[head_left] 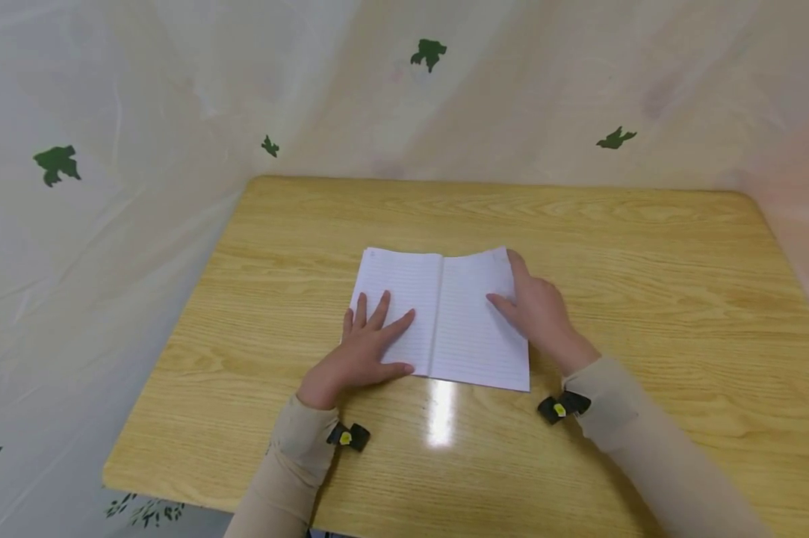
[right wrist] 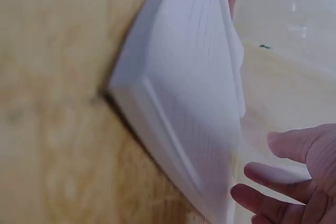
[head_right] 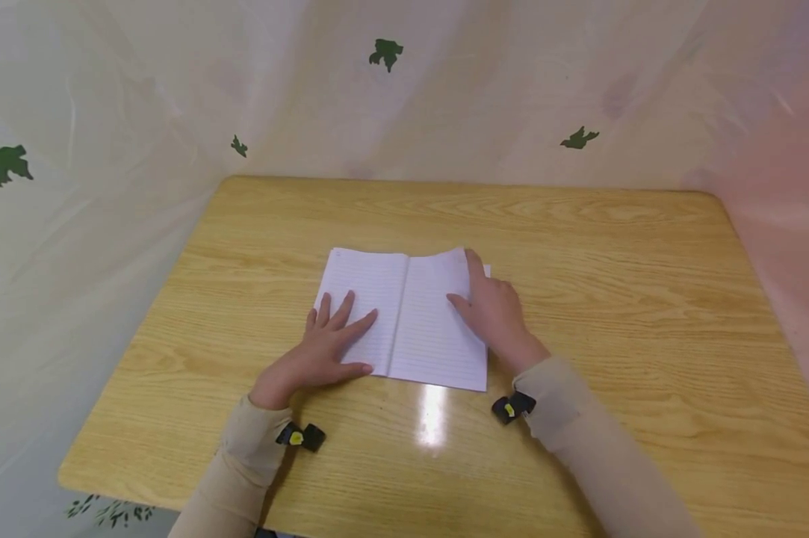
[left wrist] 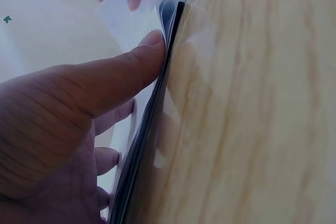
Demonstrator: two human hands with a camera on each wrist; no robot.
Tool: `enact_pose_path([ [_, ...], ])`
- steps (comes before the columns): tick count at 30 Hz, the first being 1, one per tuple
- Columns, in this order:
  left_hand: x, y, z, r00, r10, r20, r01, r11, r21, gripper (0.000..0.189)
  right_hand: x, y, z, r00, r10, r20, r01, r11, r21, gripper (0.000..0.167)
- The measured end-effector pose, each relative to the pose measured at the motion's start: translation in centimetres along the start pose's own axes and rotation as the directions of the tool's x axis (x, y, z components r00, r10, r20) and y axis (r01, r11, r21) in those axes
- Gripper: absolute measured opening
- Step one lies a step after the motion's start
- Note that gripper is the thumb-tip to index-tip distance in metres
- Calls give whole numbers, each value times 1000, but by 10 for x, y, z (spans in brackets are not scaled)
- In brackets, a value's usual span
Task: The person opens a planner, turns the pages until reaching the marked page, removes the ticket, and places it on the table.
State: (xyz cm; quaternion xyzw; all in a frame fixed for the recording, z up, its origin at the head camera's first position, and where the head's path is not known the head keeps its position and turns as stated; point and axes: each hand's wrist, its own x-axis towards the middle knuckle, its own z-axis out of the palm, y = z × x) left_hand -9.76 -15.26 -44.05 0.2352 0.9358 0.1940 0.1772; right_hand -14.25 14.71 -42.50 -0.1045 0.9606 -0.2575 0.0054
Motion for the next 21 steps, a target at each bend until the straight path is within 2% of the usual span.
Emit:
enact_pose_path([
  [3, 0, 0, -1, 1000, 3, -1, -3, 1000, -6, 82, -5, -4, 1, 1000, -2, 22, 2, 999, 35, 68],
  [8, -1, 0, -1, 1000, 7, -6, -7, 1000, -9, 80, -13, -11, 3, 996, -65, 65, 64, 998, 17, 58],
  [15, 0, 3, -2, 1000, 2, -20, -3, 1000, -22, 75, -24, -21, 13, 971, -194, 143, 194, 981, 12, 66],
  [21, 2, 4, -2, 999, -29, -14, 29, 999, -45, 77, -36, -33, 18, 952, -214, 221, 214, 976, 23, 73],
])
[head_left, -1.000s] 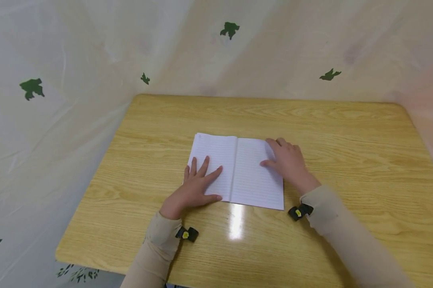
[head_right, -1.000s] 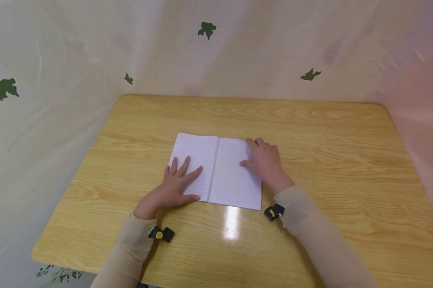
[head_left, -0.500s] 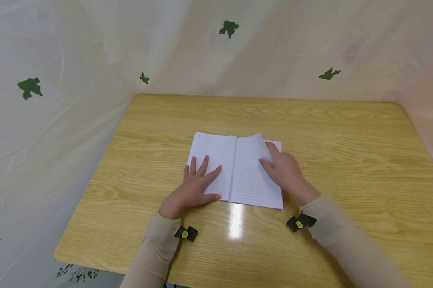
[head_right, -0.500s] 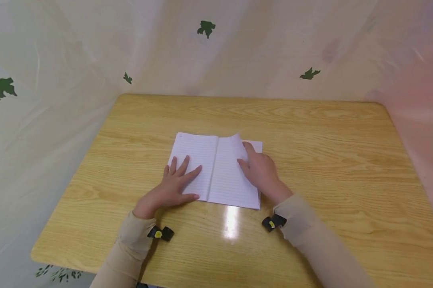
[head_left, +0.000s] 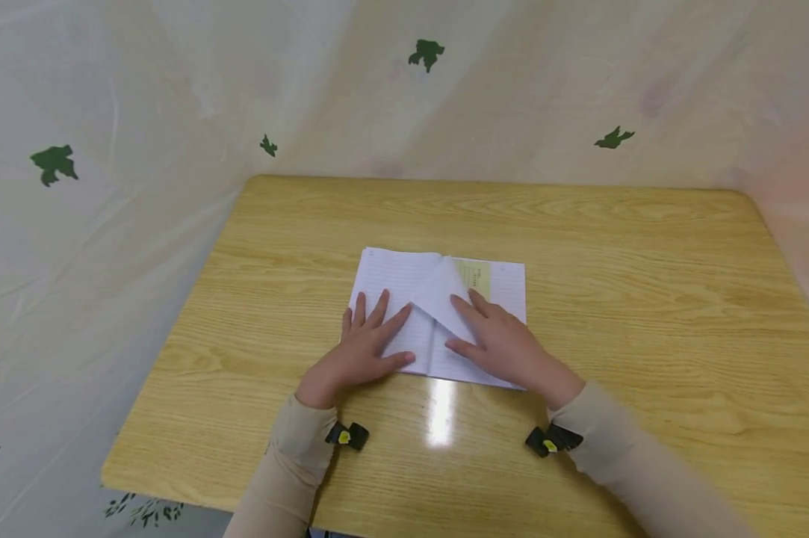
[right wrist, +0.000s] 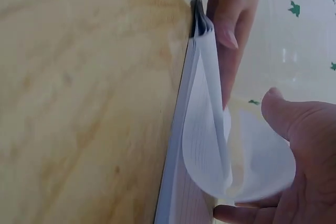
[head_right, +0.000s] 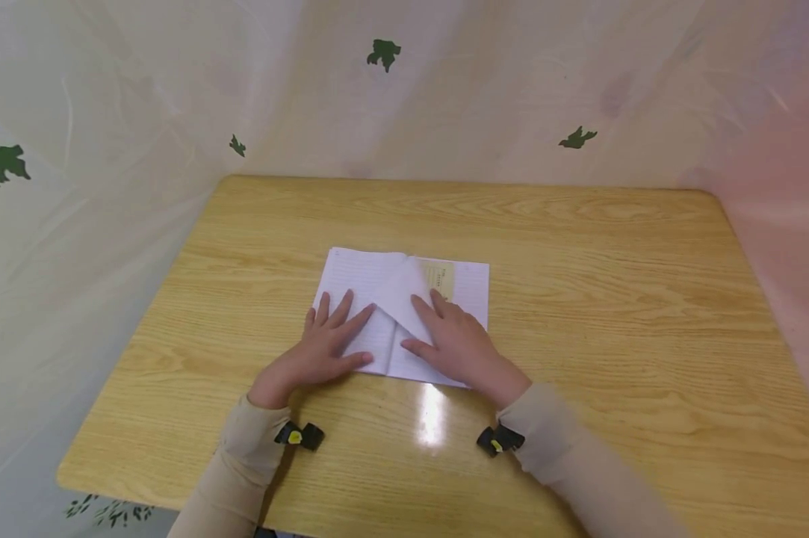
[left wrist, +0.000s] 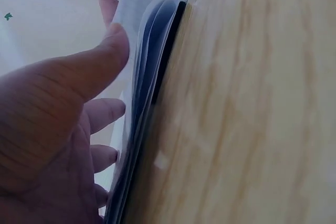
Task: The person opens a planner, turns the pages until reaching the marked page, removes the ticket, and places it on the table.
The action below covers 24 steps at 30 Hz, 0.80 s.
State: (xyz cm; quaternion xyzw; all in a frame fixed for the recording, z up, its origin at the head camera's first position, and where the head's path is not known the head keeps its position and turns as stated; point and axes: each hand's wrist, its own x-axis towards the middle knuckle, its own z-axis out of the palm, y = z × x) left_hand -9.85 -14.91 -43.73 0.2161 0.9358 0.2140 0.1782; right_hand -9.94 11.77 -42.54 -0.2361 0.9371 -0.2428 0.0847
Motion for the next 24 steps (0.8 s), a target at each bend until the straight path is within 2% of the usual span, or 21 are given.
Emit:
enact_pose_path([
  [10, 3, -2, 1, 998, -48, -42, 45, 996, -75, 92, 0, -13, 13, 997, -70, -18, 71, 997, 6, 66],
  [15, 2, -2, 2, 998, -44, -43, 41, 996, -78, 94, 2, -17, 15, 997, -82, 0, 82, 996, 32, 64],
  [24, 1, -3, 1, 999, -28, -34, 25, 998, -60, 100, 4, -22, 19, 988, -157, 14, 156, 987, 49, 65],
])
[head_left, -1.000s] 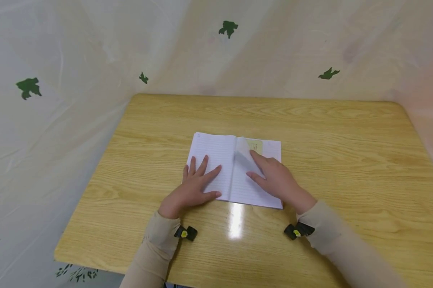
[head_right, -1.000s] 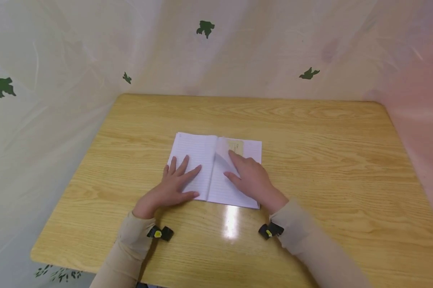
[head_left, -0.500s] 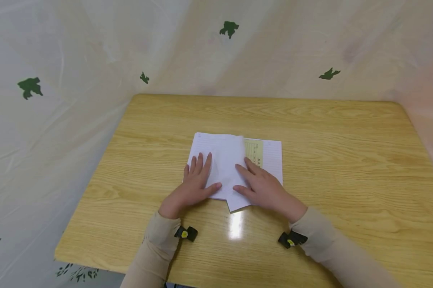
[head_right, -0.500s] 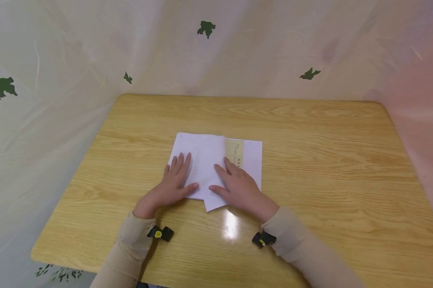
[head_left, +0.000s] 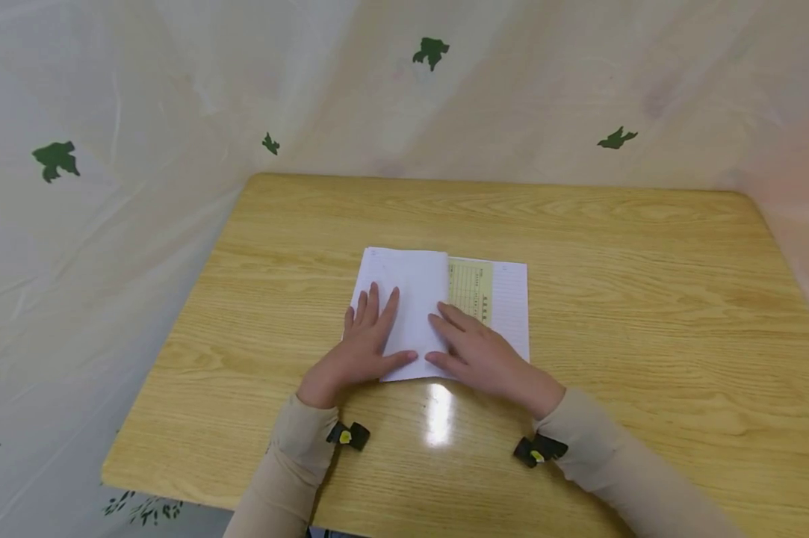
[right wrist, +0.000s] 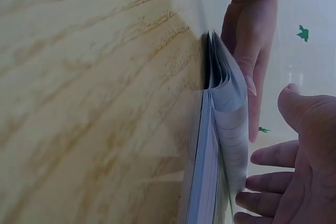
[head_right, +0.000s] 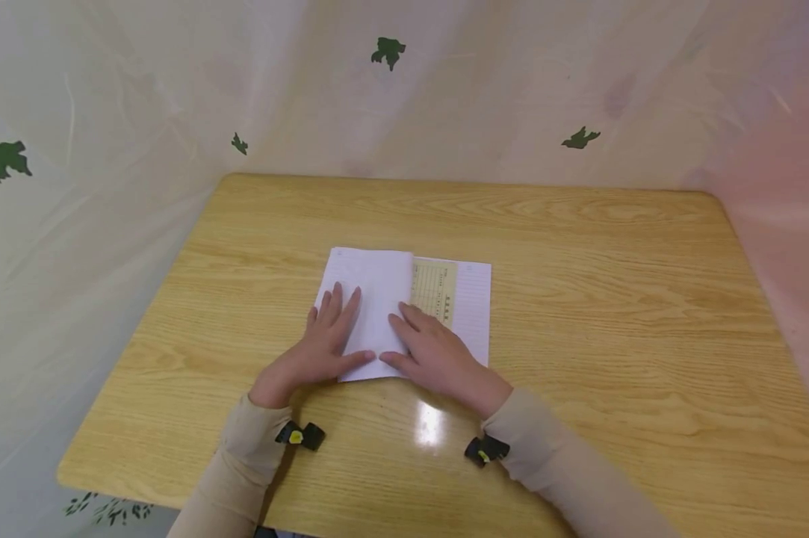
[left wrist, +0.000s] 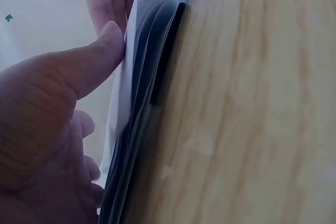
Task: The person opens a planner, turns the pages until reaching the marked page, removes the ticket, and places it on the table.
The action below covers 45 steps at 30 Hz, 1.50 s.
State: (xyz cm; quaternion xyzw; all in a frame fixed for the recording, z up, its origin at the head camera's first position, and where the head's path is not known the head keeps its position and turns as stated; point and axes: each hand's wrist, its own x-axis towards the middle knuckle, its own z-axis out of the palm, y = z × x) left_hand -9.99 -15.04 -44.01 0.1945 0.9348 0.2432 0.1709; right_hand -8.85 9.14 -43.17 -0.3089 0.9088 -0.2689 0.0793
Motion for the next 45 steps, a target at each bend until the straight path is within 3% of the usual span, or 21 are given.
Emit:
enact_pose_path([
  [6, 0, 0, 1, 1000, 20, -11, -20, 1000, 19, 97, 2, -1, 4, 999, -28, 44, 26, 999, 33, 67],
  [14, -1, 2, 2, 997, 65, -42, -62, 995, 72, 85, 2, 2, 7, 993, -100, 67, 102, 994, -30, 61],
  [19, 1, 2, 2, 998, 57, -5, -56, 991, 120, 81, 2, 3, 1, 989, -92, 115, 94, 996, -8, 58],
  [22, 2, 2, 2, 999, 39, 20, -41, 990, 134, 80, 4, 6, -5, 993, -70, 95, 68, 997, 26, 56],
  [26, 3, 2, 2, 999, 25, 33, -30, 989, 143, 80, 10, 17, -15, 999, 29, -38, -28, 999, 16, 56],
  [29, 3, 2, 2, 999, 21, 35, -25, 989, 143, 81, 14, 29, -22, 979, 149, -141, -150, 989, 6, 57],
  [31, 3, 1, 2, 999, 17, 37, -22, 990, 143, 81, 17, 37, -26, 956, 238, -169, -240, 971, 12, 61],
  [36, 3, 1, 2, 999, 17, 36, -21, 990, 137, 82, 24, 57, -35, 908, 393, -145, -390, 920, 47, 76],
  [45, 2, 3, 1, 999, 12, 33, -17, 990, 137, 81, 38, 78, -42, 869, 488, -86, -475, 870, 136, 88],
])
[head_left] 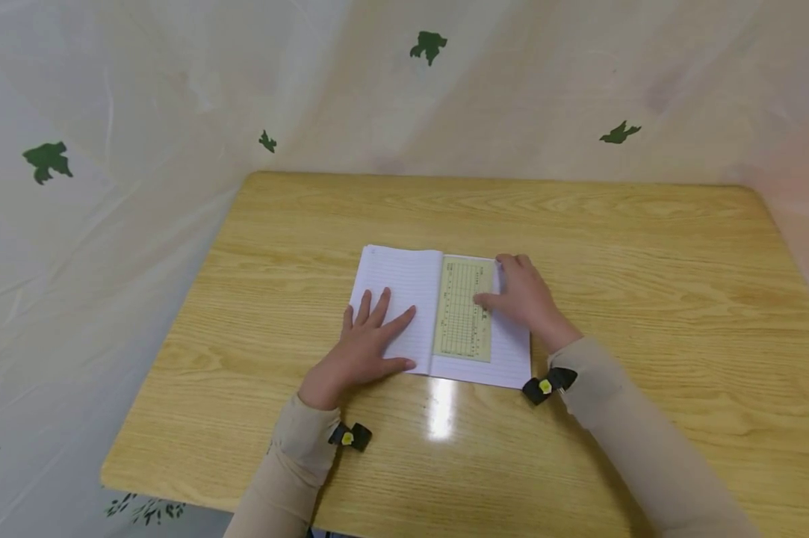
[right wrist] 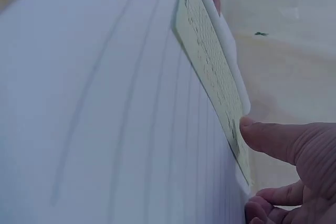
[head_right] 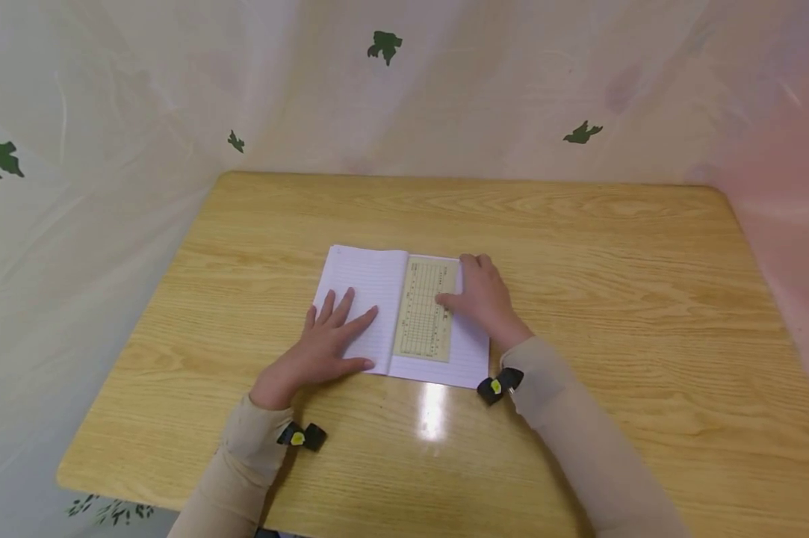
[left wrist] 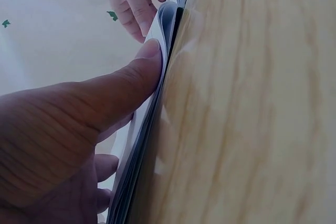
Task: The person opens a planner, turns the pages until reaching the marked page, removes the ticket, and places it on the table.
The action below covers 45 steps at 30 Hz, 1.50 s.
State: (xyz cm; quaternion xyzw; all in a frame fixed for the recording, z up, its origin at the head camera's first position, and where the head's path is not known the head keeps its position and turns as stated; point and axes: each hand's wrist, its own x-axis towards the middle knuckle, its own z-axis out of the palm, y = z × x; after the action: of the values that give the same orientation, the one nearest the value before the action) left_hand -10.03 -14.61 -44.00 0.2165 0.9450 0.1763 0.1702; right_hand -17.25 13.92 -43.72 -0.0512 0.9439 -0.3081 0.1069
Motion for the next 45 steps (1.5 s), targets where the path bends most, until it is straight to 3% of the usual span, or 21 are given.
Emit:
enact_pose_path([
  [6, 0, 1, -1, 1000, 0, 0, 0, 1000, 5, 81, 8, 2, -1, 998, 58, 6, -59, 998, 24, 84],
  [24, -1, -2, 1, 1000, 10, -17, -9, 1000, 14, 82, 13, -4, -3, 995, 94, 41, -95, 995, 12, 67],
  [37, -1, -3, 1, 1000, 10, -5, -10, 1000, 9, 83, 5, 0, 1, 998, 53, 16, -54, 998, 31, 65],
  [45, 0, -5, 3, 1000, 11, -4, -11, 1000, 9, 82, -3, 3, 2, 1000, 0, -24, 3, 996, 94, 34],
])
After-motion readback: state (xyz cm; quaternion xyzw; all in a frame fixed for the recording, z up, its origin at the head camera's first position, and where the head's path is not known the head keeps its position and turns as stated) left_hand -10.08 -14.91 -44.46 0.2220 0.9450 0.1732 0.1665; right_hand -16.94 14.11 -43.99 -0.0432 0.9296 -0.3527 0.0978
